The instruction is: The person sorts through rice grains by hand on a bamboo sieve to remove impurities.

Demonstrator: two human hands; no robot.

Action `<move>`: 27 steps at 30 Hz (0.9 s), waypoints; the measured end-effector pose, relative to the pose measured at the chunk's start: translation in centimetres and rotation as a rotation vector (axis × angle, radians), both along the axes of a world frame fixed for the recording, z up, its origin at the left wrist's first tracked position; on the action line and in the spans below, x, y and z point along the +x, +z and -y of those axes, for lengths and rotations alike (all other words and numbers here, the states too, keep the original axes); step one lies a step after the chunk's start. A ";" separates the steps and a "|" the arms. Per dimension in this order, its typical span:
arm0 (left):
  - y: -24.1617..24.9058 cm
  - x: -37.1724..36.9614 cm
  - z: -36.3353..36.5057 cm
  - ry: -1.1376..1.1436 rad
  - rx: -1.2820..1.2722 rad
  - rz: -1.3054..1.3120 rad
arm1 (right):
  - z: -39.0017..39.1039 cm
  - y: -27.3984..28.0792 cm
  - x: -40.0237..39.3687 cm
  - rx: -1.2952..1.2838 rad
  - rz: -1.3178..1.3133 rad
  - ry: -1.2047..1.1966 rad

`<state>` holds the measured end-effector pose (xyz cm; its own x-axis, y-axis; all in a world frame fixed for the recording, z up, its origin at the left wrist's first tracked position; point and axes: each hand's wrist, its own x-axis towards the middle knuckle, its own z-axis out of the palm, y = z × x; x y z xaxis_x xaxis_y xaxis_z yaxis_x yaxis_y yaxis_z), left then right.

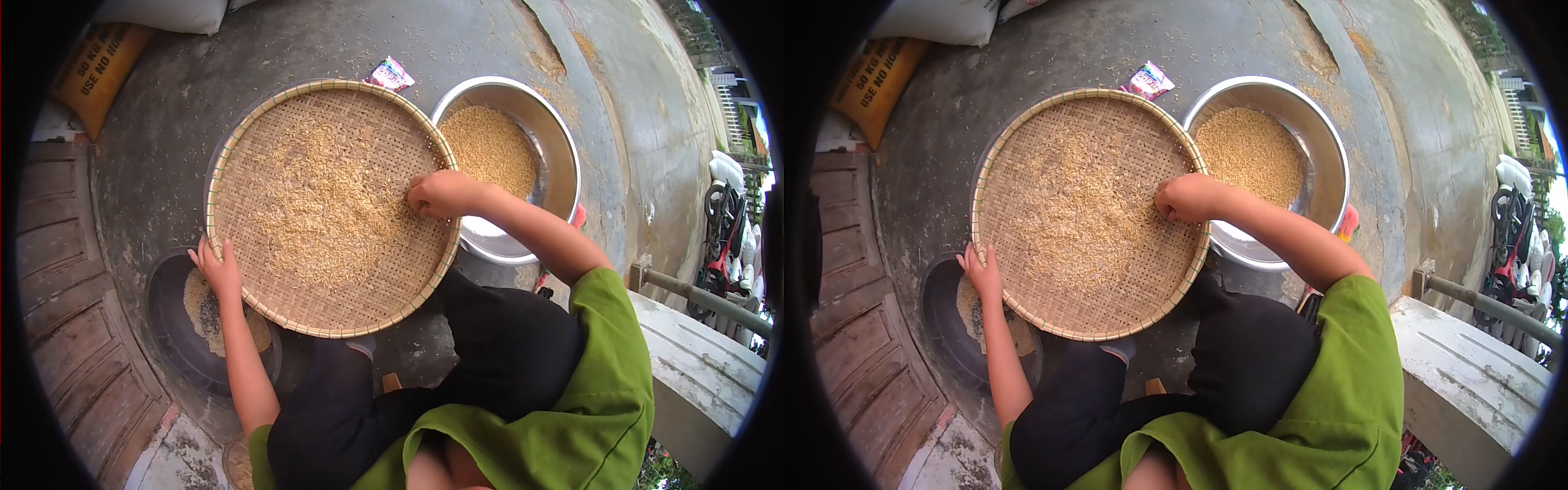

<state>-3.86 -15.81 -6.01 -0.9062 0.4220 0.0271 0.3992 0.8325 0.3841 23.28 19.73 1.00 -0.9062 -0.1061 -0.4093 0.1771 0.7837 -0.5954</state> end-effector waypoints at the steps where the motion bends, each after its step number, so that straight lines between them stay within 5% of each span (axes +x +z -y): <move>1: -0.1 0.0 0.0 0.004 0.019 -0.030 | 0.0 0.1 -0.1 -0.003 0.007 -0.001; 27: 0.8 0.3 -0.4 0.007 -0.011 0.030 | 0.6 0.8 0.5 0.034 0.035 -0.045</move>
